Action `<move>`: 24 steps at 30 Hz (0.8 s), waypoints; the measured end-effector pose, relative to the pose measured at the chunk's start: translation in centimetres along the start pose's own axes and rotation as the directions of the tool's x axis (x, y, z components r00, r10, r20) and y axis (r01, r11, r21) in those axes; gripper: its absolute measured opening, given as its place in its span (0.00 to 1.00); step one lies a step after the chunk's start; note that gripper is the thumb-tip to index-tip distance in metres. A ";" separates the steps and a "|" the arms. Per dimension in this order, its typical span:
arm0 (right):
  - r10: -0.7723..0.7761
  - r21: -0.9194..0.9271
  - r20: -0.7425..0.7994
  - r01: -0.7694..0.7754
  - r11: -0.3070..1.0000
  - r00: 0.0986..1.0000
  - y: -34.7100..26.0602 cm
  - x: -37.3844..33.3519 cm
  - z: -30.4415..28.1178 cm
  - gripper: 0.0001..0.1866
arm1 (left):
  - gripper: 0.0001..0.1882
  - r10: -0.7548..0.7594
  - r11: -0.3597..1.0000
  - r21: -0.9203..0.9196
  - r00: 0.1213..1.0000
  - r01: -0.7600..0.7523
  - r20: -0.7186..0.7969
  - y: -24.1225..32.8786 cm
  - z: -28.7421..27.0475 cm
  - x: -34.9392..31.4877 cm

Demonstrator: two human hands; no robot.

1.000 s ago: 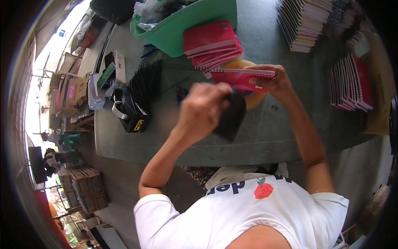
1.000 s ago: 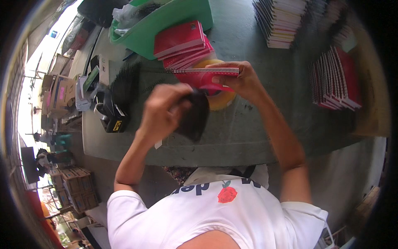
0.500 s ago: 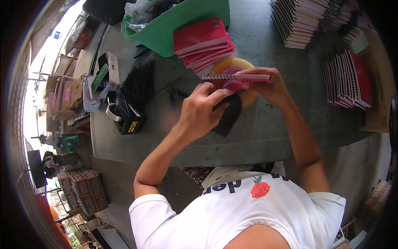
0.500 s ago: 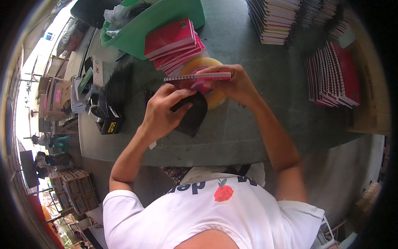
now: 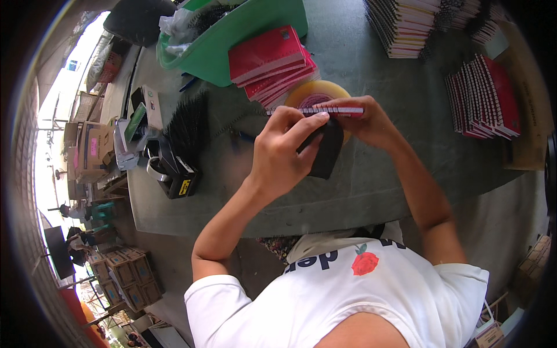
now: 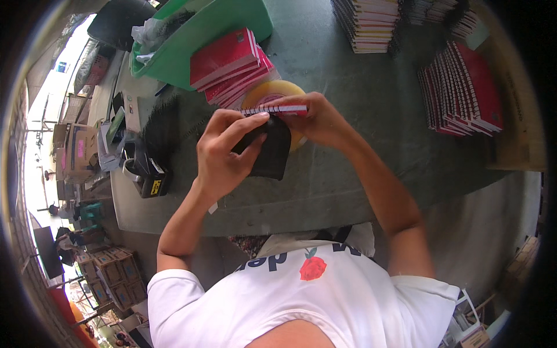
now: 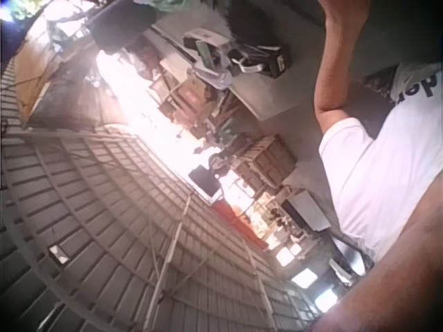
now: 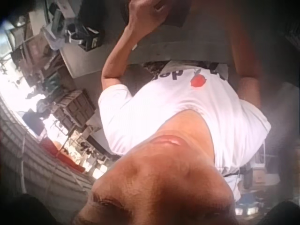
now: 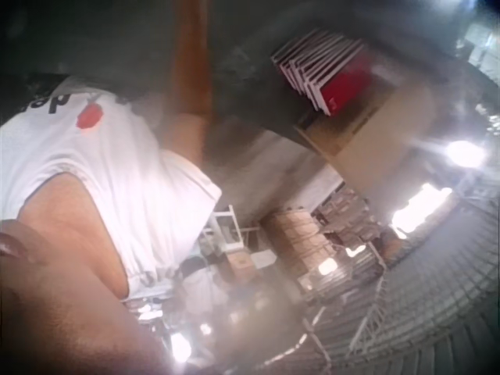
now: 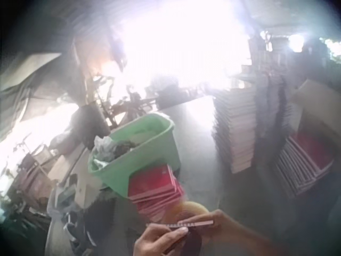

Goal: The person is assembling notebooks by aligning spiral wires with paper stacks and using a wire crimper to secure the ends. The finished notebooks are then placed onto a stack on the work table.

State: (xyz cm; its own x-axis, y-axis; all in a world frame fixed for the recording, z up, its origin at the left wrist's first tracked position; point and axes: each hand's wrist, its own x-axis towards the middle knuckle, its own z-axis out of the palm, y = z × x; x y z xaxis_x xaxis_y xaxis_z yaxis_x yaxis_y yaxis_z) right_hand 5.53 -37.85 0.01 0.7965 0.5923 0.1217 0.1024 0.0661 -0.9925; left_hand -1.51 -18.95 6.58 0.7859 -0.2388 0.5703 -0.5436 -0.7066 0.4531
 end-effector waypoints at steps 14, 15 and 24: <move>-0.095 0.069 0.078 0.090 0.994 0.992 0.4 0.0 0.6 0.16 | 0.20 -0.106 0.986 -0.103 0.965 0.134 0.241 2.5 2.7 -3.0; -0.163 -0.004 0.062 0.164 0.987 0.985 0.2 0.3 1.0 0.16 | 0.21 -0.155 0.970 -0.137 0.945 0.201 0.289 2.7 3.9 -5.8; -0.130 0.202 -0.072 0.142 0.969 0.989 -0.2 -0.6 0.8 0.12 | 0.17 0.154 0.967 0.198 0.987 -0.160 0.044 1.9 1.7 0.9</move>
State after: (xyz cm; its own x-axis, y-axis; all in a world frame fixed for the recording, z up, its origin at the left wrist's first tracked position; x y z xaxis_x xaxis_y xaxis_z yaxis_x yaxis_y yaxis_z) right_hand 4.57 -37.62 0.14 0.8169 0.5197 0.2502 0.0924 0.3102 -0.9462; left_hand -1.32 -21.64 6.77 0.7049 -0.3737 0.6029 -0.5930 -0.7769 0.2117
